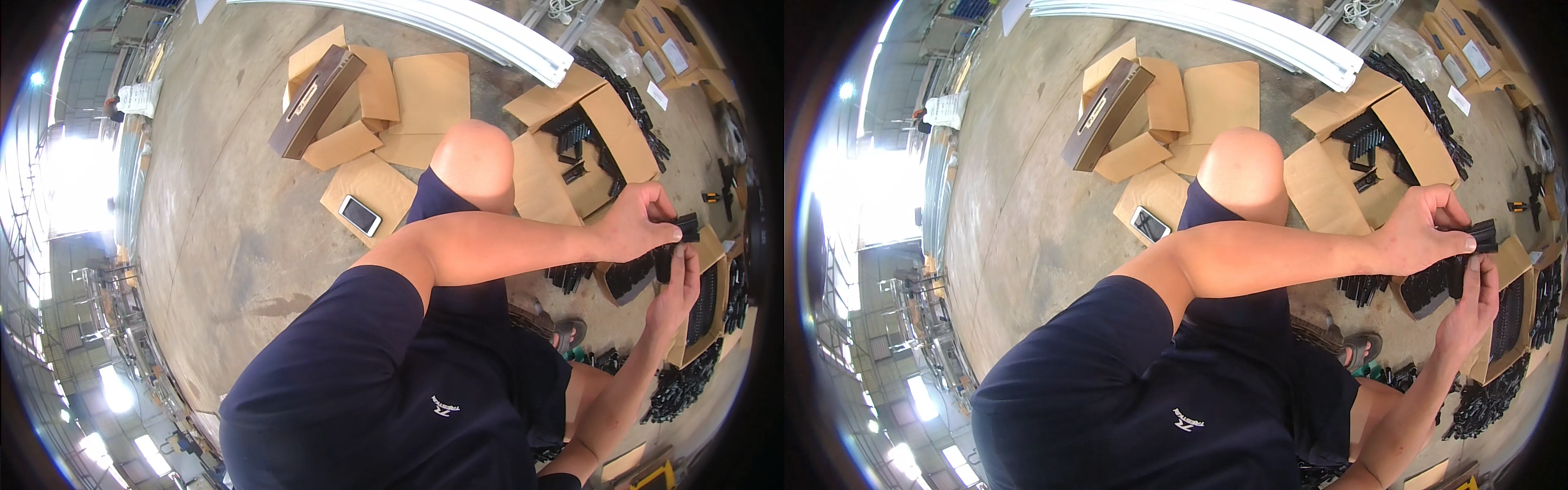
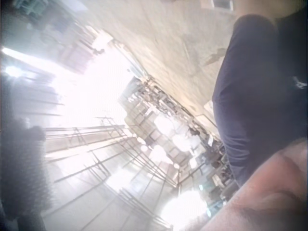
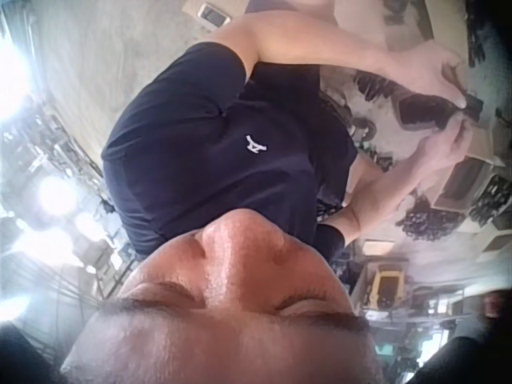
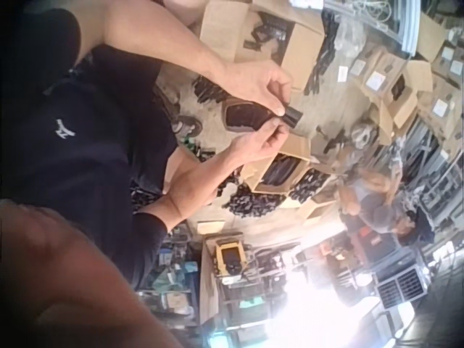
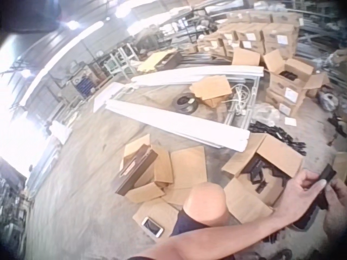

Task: The person sits on the floor and repeatedly picks up small black plastic components from a cardboard box. They connect two pieces together by hand, inspect the assembly, and place the finished unit into a separate box. The process is repeated continuously throughout the clip.

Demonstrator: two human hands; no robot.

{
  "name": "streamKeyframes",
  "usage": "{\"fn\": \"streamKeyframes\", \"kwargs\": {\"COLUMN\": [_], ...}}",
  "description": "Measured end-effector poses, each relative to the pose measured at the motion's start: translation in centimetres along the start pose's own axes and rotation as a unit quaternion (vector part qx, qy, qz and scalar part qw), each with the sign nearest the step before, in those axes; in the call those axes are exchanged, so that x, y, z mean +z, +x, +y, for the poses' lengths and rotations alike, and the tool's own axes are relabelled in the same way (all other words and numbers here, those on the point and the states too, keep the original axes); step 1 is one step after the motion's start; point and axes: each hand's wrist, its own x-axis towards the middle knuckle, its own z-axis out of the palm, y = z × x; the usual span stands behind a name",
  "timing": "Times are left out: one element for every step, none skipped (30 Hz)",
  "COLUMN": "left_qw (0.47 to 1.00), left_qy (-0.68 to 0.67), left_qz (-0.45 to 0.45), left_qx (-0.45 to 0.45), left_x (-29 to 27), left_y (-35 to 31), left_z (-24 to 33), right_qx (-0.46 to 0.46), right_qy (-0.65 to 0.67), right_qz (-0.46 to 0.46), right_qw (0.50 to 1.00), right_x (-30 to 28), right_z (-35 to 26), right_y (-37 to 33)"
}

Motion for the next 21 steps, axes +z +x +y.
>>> {"fn": "streamKeyframes", "kwargs": {"left_qw": [1.000, 1.000, 1.000, 1.000, 1.000, 1.000, 1.000, 1.000, 1.000, 0.999, 0.999, 0.996, 0.992, 0.999, 0.997, 1.000, 0.999, 0.998, 0.995, 0.993, 0.991], "left_qy": [0.005, 0.007, 0.001, -0.004, -0.009, -0.001, 0.007, 0.011, 0.024, 0.037, 0.038, 0.086, 0.126, 0.033, 0.063, 0.013, -0.031, -0.059, -0.083, -0.100, -0.116], "left_qz": [0.000, 0.000, -0.004, -0.009, -0.013, -0.012, -0.012, -0.017, -0.009, -0.002, -0.009, -0.005, -0.004, -0.017, -0.022, -0.021, -0.012, -0.006, 0.004, 0.014, 0.024], "left_qx": [0.004, 0.006, 0.010, 0.014, 0.018, 0.017, 0.015, 0.013, 0.004, -0.005, -0.007, 0.009, 0.028, 0.000, -0.025, -0.020, -0.019, -0.033, -0.048, -0.055, -0.065], "left_x": [0.0, -0.1, -0.2, -0.3, -0.3, -0.3, -0.4, 0.1, 0.2, -0.5, -0.2, 0.0, -0.1, 0.1, 0.2, 0.3, 0.3, 0.5, 0.6, 0.3, 0.2], "left_y": [0.0, -0.1, -0.2, -0.2, -0.2, -0.2, -0.1, 0.2, 0.1, -0.3, 0.1, 0.3, 0.3, 0.7, 0.6, 0.7, 0.8, 0.9, 1.0, 1.1, 1.3], "left_z": [0.1, 0.1, 0.0, -0.1, -0.2, -0.4, -0.6, -0.8, -1.0, -1.1, -1.1, -1.1, -1.3, -2.2, -1.1, -0.7, -0.8, -0.7, -0.7, -0.8, -0.9], "right_qx": [-0.011, -0.021, -0.031, -0.027, -0.024, -0.020, -0.018, -0.017, -0.016, 0.000, 0.005, -0.013, -0.031, -0.049, -0.043, -0.026, -0.007, 0.002, 0.013, 0.025, 0.039], "right_qy": [0.000, -0.001, -0.003, -0.010, -0.017, -0.025, -0.013, -0.007, 0.000, -0.023, -0.056, -0.047, -0.045, -0.022, -0.007, 0.035, 0.084, 0.082, 0.083, 0.059, 0.034], "right_qz": [-0.006, -0.012, -0.017, -0.005, 0.006, 0.019, 0.006, -0.002, -0.009, 0.002, 0.024, 0.011, 0.000, -0.009, -0.023, -0.023, -0.028, -0.032, -0.039, -0.086, -0.131], "right_qw": [1.000, 1.000, 0.999, 1.000, 1.000, 0.999, 1.000, 1.000, 1.000, 1.000, 0.998, 0.999, 0.998, 0.999, 0.999, 0.999, 0.996, 0.996, 0.996, 0.994, 0.990], "right_x": [0.0, -0.1, -0.1, 0.0, 0.3, 0.4, 0.3, -0.3, -0.8, -0.4, 0.3, 0.2, -0.2, -0.4, -0.5, -0.5, -0.5, -0.6, -0.8, -0.9, -1.1], "right_z": [0.1, 0.2, 0.2, 0.0, -0.3, -0.5, -0.3, -0.3, -0.3, 0.2, -0.2, 0.0, 0.1, -0.3, -0.6, -0.9, -1.2, -2.0, -2.5, -3.1, -3.8], "right_y": [0.0, 0.0, -0.1, -0.3, -0.4, -0.5, -0.5, -0.3, -0.3, -0.7, -0.7, -0.6, -0.4, -0.3, -0.1, 0.2, 0.3, 0.3, 0.2, 0.1, -0.3]}}
